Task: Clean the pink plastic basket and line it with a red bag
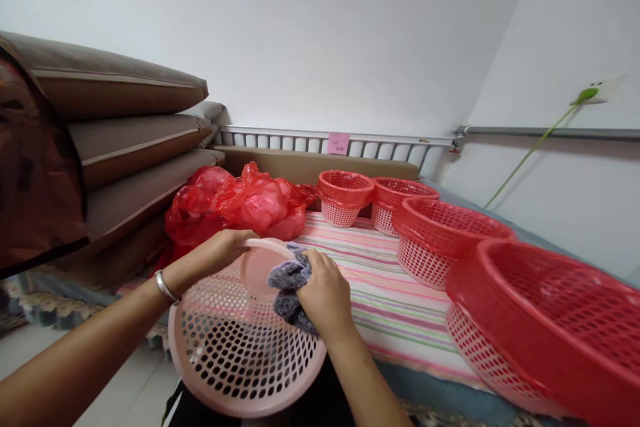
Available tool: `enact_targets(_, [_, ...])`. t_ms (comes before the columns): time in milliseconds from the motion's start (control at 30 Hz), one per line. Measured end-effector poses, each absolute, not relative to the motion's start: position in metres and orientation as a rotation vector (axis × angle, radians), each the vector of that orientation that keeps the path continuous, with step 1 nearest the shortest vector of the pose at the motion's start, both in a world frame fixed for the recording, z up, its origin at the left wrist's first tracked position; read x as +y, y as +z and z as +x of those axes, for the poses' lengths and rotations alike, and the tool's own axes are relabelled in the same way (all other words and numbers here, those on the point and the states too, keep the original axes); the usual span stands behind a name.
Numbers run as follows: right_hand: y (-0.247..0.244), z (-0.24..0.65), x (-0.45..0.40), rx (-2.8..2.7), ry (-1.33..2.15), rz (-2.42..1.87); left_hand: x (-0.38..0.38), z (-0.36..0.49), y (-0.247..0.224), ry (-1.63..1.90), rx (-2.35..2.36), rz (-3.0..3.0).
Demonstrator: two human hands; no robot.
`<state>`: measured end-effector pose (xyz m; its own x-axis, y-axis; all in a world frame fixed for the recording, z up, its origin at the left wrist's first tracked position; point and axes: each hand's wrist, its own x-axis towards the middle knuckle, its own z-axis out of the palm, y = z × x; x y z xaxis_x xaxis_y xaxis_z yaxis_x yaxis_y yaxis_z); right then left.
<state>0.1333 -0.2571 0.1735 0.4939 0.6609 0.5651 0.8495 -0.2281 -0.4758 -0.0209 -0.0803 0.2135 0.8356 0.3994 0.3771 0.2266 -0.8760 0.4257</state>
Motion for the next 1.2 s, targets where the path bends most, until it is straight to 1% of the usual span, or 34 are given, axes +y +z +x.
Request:
enact_targets(133, [0.136, 0.136, -0.270, -1.015, -0.089, -1.998, -0.069, -0.047, 0.209, 0.714, 0.584, 2.605])
enact_targets(267, [0.095, 0.110, -0.281, -0.974, -0.015, -1.870, -0.069, -0.074, 0.196, 0.752, 0.568, 2.532])
enact_targets(433, [0.036, 0.085, -0.289, -0.954, 0.122, -1.892, -0.059, -0.102, 0.150, 0.788, 0.712, 2.349])
enact_targets(533, [0.014, 0.089, -0.286, -0.952, 0.186, -1.893, -0.054, -0.116, 0.121, 0.885, 0.797, 2.217])
enact_targets(667, [0.014, 0.098, -0.283, -0.989, 0.054, -1.898, -0.079, -0.140, 0.108, 1.247, 0.921, 2.071])
enact_targets(733, [0.017, 0.099, -0.284, -1.016, -0.006, -1.934, -0.106, -0.153, 0.107, 1.327, 1.041, 1.893])
enact_targets(800, [0.019, 0.096, -0.286, -1.062, -0.053, -1.960, -0.132, -0.160, 0.102, 1.205, 1.093, 1.552])
enact_targets(867, [0.020, 0.092, -0.288, -1.139, -0.107, -1.959, -0.149, -0.156, 0.095, 0.949, 0.905, 1.203])
enact_targets(933, [0.020, 0.089, -0.289, -1.250, -0.169, -1.935, -0.152, -0.141, 0.094, 0.836, 0.717, 0.929])
enact_targets(1067, [0.017, 0.093, -0.291, -1.507, -0.297, -1.886, -0.138, -0.095, 0.119, 0.844, 0.486, 0.679])
enact_targets(1133, [0.015, 0.098, -0.294, -1.599, -0.327, -1.883, -0.135, -0.073, 0.139, 0.839, 0.476, 0.662])
enact_targets(1200, [0.017, 0.102, -0.299, -1.667, -0.273, -1.876, -0.138, -0.057, 0.154, 0.862, 0.541, 0.652])
